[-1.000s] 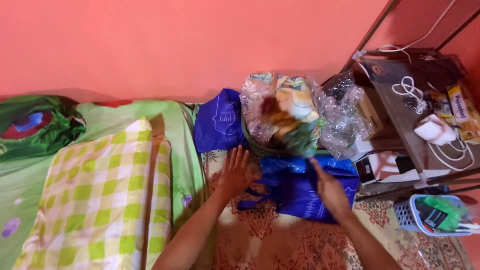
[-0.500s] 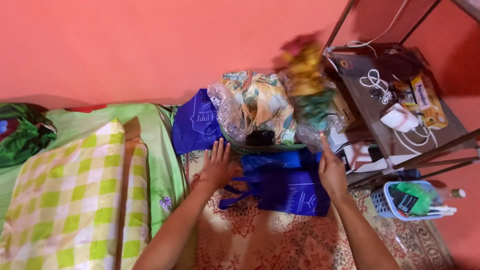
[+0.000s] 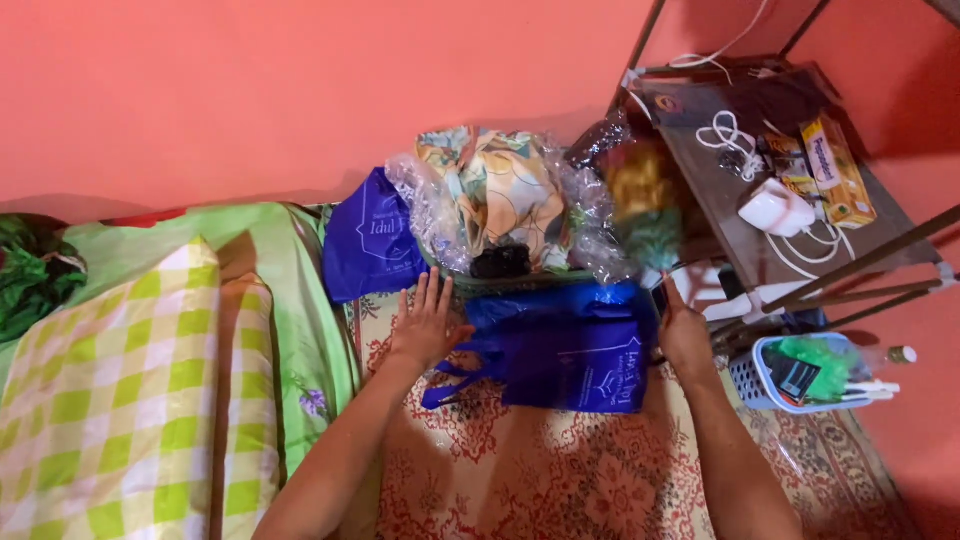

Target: Dusting various furniture items including a bed, a desk, shelves, and a cabinet using a feather duster.

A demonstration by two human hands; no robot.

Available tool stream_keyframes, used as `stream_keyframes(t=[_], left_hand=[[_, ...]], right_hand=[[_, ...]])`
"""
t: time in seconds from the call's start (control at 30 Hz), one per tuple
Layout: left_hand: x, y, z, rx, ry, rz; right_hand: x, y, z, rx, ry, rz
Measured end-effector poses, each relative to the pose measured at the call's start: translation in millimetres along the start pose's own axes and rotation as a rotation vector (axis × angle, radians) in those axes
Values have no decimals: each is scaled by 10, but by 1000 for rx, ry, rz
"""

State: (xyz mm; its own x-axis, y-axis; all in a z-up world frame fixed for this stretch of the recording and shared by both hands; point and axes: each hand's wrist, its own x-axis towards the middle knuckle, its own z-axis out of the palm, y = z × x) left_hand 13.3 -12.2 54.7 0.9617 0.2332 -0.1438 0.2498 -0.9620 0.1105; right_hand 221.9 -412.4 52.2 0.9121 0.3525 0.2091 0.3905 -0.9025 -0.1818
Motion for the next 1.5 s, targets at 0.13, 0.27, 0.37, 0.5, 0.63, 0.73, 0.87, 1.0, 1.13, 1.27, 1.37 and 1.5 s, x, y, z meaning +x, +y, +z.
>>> stream_keyframes(t=[0.13,0.27,0.37,0.5,0.63,0.73,0.87,1.0,1.13,1.27,1.37,1.5], left_hand=[[-31,41,-117,-16,-19,6],[-6,51,2,-19,11,-2],[4,114,-14,-5,34,3],[25,159,45,-9,67,27],[62,217,3,-23,108,51],[89,300,-86,-24,132,80],[213,529,-240,-61,244,166],[479,935,-364,-130,313,210],[631,1292,-520,-64,341,258],[655,1427,-698,28,315,282],[735,1349,-865,9,372,250],[725,1189,-762,-29,411,288]], right_hand=[[-60,343,300,-29,76,176],[-273,-266,-11,153,-55,193],[-262,-561,-345,122,-100,177],[-87,-409,-599,106,135,56],[-48,-8,-91,64,61,81],[-225,-478,-644,119,-13,49],[-228,-638,-837,163,37,98],[84,-107,-124,280,-35,156],[8,-870,-1034,455,194,69],[108,-712,-835,508,258,74],[318,-749,-913,473,223,35],[590,-526,-1015,422,266,12]])
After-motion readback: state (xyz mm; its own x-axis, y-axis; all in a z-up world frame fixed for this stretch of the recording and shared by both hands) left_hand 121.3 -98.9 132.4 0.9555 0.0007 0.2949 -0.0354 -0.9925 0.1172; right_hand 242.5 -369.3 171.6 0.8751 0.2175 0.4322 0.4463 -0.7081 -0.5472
